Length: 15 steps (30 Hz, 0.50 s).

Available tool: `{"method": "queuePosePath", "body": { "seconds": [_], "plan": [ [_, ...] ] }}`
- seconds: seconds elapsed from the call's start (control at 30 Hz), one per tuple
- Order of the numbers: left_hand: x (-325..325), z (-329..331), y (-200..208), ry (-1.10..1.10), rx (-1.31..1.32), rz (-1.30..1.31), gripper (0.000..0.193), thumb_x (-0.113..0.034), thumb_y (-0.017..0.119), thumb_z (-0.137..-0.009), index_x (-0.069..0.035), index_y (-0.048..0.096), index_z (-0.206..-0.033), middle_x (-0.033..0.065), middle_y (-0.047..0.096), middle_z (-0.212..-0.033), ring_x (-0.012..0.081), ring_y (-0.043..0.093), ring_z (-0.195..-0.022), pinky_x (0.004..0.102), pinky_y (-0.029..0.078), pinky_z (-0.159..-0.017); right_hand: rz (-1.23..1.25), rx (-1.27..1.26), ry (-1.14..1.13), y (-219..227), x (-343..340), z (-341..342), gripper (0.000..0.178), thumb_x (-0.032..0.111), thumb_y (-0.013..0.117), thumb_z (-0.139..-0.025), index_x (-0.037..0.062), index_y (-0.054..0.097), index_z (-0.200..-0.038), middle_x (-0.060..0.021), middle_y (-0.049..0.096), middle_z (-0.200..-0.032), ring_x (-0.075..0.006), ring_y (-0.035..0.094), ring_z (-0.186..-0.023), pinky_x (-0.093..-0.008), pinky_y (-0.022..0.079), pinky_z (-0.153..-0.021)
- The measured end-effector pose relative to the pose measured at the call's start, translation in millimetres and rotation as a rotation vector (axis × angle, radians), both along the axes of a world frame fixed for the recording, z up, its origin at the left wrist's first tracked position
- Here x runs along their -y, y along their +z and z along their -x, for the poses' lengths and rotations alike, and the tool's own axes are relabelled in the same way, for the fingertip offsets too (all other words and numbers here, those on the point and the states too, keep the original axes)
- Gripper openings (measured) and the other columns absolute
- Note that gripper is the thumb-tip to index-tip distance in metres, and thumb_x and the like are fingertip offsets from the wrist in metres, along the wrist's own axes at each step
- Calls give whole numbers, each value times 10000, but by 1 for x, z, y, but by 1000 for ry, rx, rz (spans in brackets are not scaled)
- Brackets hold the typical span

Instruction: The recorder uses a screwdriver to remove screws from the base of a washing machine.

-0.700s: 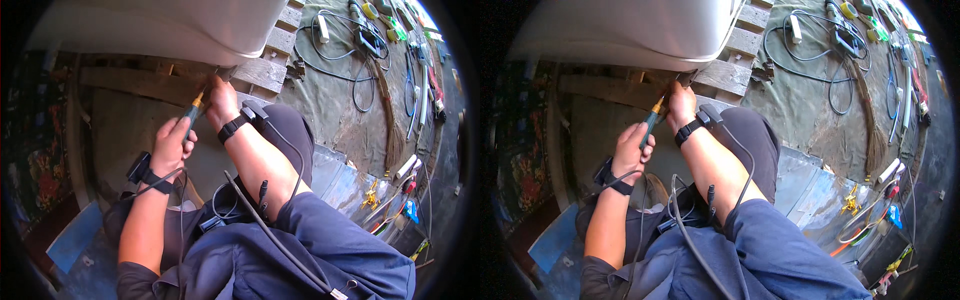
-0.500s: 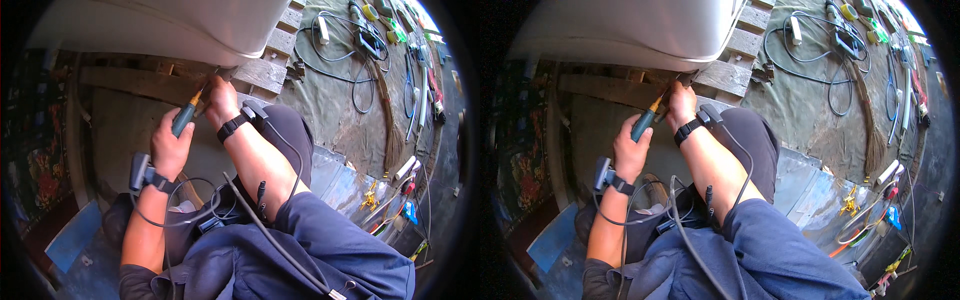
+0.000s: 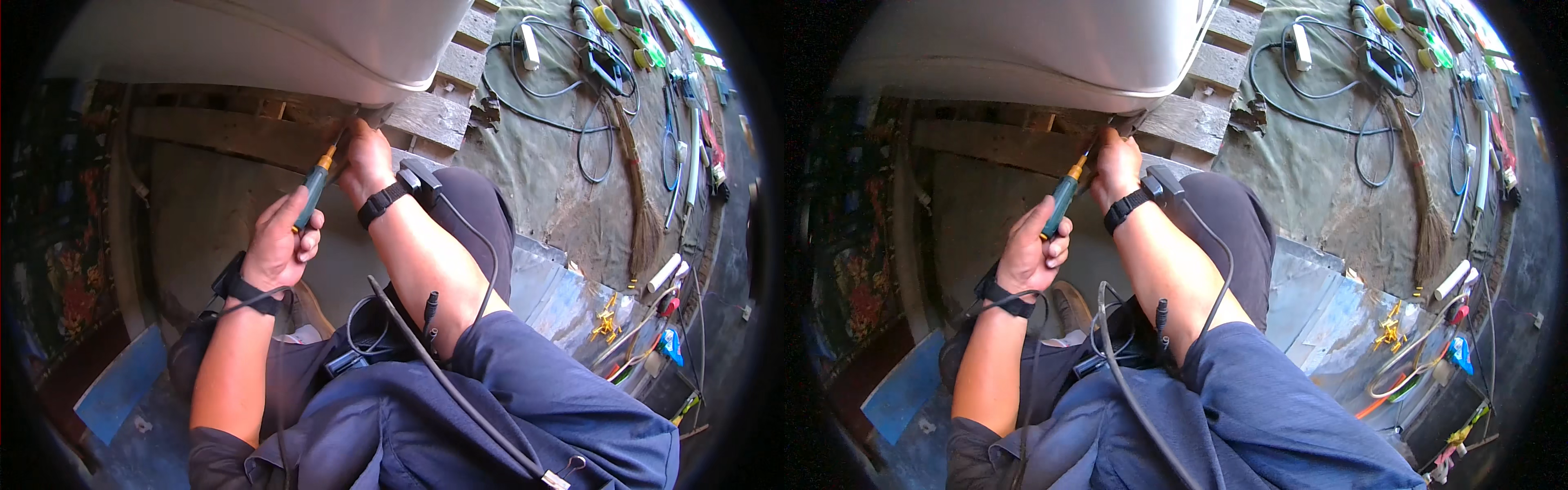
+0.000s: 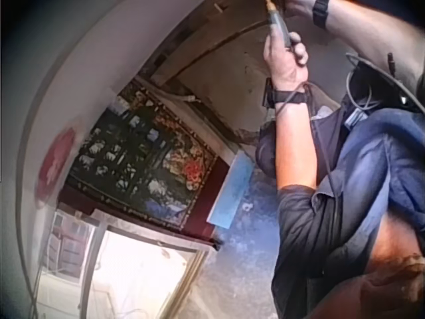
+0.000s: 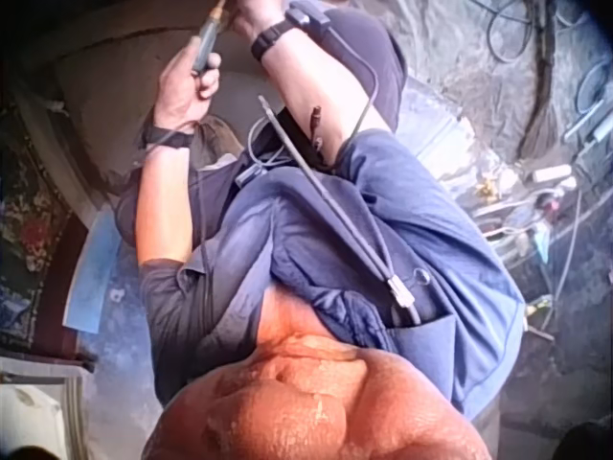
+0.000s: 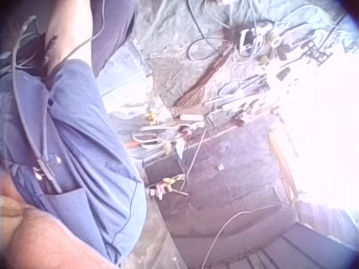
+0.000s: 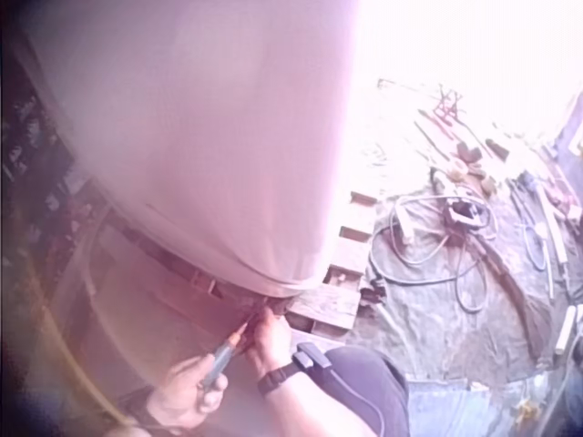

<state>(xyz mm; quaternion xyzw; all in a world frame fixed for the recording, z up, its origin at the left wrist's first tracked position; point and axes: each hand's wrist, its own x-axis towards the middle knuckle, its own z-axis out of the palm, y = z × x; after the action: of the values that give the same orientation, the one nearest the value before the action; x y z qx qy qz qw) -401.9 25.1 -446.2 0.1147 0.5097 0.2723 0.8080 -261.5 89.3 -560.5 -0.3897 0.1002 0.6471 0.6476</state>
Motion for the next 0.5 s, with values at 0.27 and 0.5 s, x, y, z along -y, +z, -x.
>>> {"method": "queuePosePath", "body": {
  "seconds": [0.27,0.5],
  "plan": [
    [1,-11,-10,-427,-1231,-1397,392,-205,637,-823,-54,507,-1160,140,602,-794,257,587,-625,353,475,-587,34,23,39,8,1,2,111,99,503,-866,19,551,-927,-73,598,-798,-181,560,-679,-314,457,-623],
    [2,-1,-15,-374,-838,-827,342,-189,616,-854,-57,522,-1155,76,585,-792,90,494,-484,225,389,-446,23,28,-18,9,0,6,127,122,498,-879,17,550,-931,-75,598,-779,-188,570,-670,-315,466,-622]
  ]
}}
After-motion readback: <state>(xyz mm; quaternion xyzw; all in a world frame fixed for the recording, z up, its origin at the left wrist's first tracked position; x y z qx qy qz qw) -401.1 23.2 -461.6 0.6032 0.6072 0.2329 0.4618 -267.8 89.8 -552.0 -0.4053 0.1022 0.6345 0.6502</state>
